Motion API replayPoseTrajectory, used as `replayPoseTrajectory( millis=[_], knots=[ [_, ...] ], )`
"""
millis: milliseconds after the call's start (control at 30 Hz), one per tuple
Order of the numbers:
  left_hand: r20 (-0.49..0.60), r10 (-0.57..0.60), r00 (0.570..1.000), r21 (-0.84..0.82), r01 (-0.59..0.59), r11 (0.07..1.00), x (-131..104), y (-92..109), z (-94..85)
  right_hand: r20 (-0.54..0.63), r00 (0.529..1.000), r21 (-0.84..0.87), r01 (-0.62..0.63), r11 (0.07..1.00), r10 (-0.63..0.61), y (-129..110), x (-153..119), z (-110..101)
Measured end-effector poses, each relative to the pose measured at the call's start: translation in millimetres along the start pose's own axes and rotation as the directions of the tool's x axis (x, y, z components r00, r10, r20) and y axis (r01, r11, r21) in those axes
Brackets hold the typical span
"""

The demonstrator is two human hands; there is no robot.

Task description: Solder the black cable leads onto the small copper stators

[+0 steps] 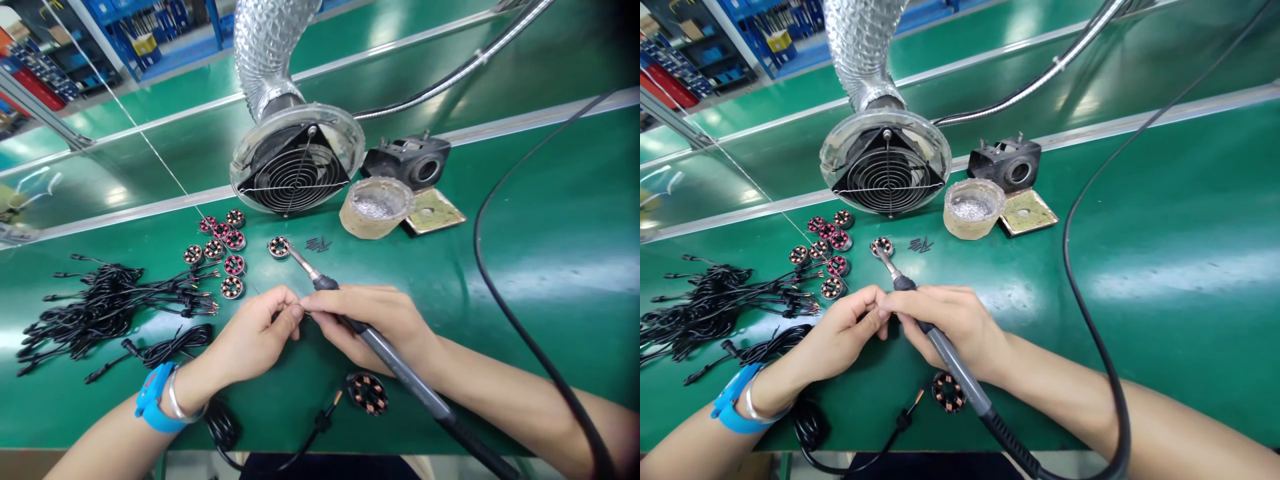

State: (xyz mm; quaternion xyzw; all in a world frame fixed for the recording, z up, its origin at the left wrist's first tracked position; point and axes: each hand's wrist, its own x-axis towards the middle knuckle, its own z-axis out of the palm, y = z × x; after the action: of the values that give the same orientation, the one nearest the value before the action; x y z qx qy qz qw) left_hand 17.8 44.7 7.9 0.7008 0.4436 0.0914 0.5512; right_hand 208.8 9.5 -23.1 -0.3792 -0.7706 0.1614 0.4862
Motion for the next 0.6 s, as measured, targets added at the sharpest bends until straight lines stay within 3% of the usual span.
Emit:
replayPoseTrajectory(
  millis=[200, 367, 600],
  knots=[
    [0.027, -0.085, 0.996, -0.213, 0.089, 0.973, 3.8, -5.0, 4.0, 0.001, 1.0, -0.031, -0.021, 0.999, 0.021, -2.2, -3.9, 3.8],
    [0.117, -0.191, 0.975, -0.383, 0.221, 0.897, 6.8, -2.7, 5.8, -0.047, 0.999, -0.075, -0.021, 0.997, 0.017, -0.4, -6.4, 7.7],
    [0.027, -0.227, 0.973, -0.381, 0.22, 0.898, 7.2, -1.9, 8.1, 0.0, 0.988, 0.001, -0.153, 0.988, 0.153, -2.1, -5.9, 5.8]
  ],
)
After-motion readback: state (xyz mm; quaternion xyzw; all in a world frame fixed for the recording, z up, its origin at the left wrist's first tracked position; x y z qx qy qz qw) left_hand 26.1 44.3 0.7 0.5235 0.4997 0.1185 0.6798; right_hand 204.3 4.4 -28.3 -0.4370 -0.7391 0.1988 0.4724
